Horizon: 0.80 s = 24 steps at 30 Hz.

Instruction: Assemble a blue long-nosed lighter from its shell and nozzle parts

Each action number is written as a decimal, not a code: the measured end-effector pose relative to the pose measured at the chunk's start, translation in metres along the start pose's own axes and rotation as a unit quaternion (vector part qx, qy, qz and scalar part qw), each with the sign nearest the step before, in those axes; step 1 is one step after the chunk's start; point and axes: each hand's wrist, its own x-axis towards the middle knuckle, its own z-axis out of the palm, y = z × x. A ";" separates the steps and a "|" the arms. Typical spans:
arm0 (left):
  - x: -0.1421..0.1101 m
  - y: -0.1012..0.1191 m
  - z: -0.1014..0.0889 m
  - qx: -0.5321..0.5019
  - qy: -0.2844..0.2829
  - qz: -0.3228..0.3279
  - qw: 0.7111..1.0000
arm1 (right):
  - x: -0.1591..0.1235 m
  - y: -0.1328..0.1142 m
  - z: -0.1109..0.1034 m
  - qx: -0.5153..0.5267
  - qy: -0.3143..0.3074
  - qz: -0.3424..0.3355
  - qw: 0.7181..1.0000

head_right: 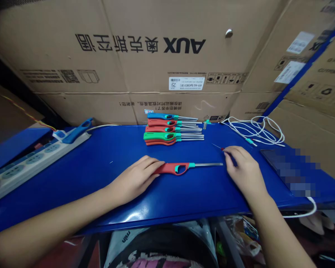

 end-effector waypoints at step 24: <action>0.090 -0.115 -0.035 0.061 0.057 0.004 0.996 | -0.023 0.024 0.023 0.007 -0.131 0.088 0.988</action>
